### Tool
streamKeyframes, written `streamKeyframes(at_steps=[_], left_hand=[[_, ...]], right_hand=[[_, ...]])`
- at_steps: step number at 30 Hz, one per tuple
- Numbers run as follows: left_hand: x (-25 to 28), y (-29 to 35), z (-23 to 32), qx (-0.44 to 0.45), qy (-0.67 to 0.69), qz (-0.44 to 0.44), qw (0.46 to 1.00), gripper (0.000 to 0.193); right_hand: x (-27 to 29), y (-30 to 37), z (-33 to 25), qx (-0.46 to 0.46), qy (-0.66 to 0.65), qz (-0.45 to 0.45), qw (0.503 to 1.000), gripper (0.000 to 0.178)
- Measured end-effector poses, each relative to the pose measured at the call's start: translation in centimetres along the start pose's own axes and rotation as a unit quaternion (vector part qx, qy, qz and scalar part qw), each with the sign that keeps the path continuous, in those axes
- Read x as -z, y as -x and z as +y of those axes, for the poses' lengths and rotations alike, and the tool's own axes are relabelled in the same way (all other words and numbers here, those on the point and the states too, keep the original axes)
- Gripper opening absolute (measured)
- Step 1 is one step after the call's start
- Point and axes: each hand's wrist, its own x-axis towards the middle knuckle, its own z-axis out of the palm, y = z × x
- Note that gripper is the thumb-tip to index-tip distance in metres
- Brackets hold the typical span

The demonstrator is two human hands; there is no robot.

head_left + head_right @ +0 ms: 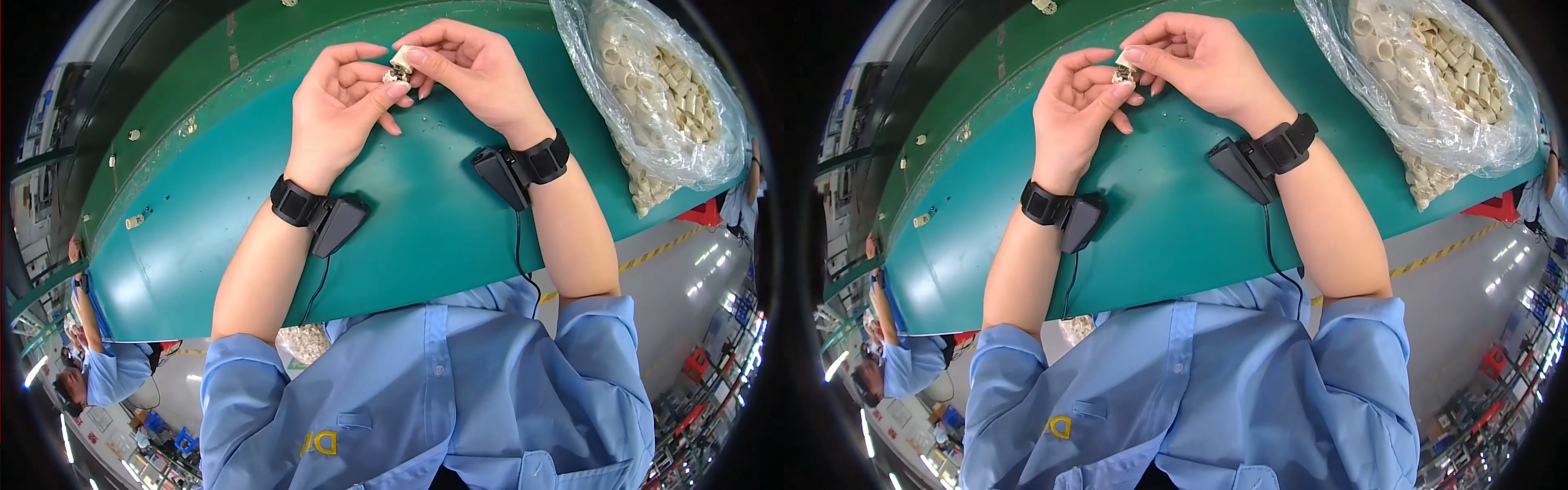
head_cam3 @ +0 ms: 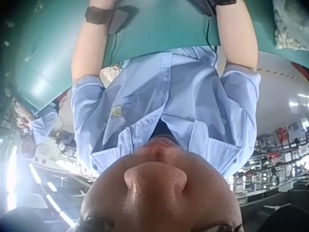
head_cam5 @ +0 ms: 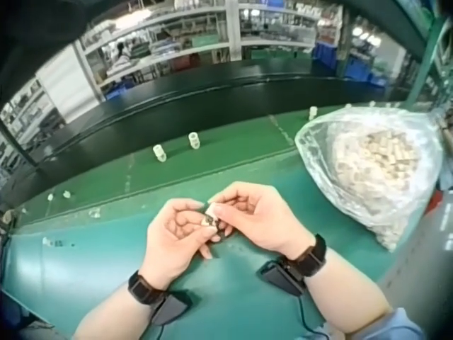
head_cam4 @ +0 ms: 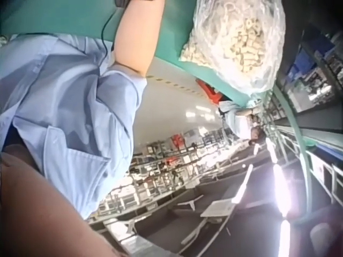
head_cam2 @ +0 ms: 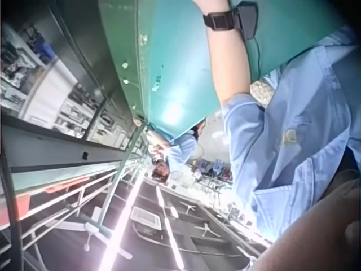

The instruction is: The person picks up a plastic housing and a metal component by hand, inserts the component into the housing, and presses them together. They then place the assembled part onto the green conveyor belt and reach into a plastic bag to retrieve another housing.

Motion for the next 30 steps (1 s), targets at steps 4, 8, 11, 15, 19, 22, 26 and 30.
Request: streamKeyframes(at_steps=[4, 8, 11, 15, 19, 22, 26, 30], left_hand=[[-0.2, 0.1, 0.0, 0.018, -0.020, -0.003, 1.000, 0.043], [-0.4, 0.0, 0.1, 0.035, -0.040, -0.017, 0.998, 0.043], [-0.5, -0.1, 0.2, 0.032, -0.038, -0.011, 0.999, 0.043], [-0.2, 0.0, 0.3, 0.030, -0.021, -0.004, 0.999, 0.043], [0.1, 0.0, 0.3, 0.034, 0.012, -0.012, 0.999, 0.044], [0.2, 0.1, 0.3, 0.036, 0.028, -0.015, 0.999, 0.044], [0.2, 0.2, 0.4, 0.039, 0.036, -0.013, 0.999, 0.042], [0.4, -0.1, 0.5, 0.049, 0.046, -0.019, 0.998, 0.037]], right_hand=[[-0.6, 0.3, -1.6, -0.055, 0.029, 0.011, 0.998, 0.022], [-1.0, 0.7, -1.8, -0.087, 0.095, 0.011, 0.992, 0.027], [-1.2, 0.8, -0.6, 0.098, 0.215, 0.044, 0.971, 0.019], [-1.5, 0.6, -1.3, 0.160, 0.295, 0.042, 0.941, 0.019], [-1.2, 0.7, -1.1, 0.174, 0.257, 0.017, 0.951, 0.026], [-1.7, 1.1, -1.7, 0.222, 0.218, -0.013, 0.950, 0.037], [-2.7, 1.1, -2.2, 0.228, 0.314, 0.019, 0.921, 0.044], [-2.3, 0.9, -1.9, 0.244, 0.321, 0.026, 0.915, 0.045]])
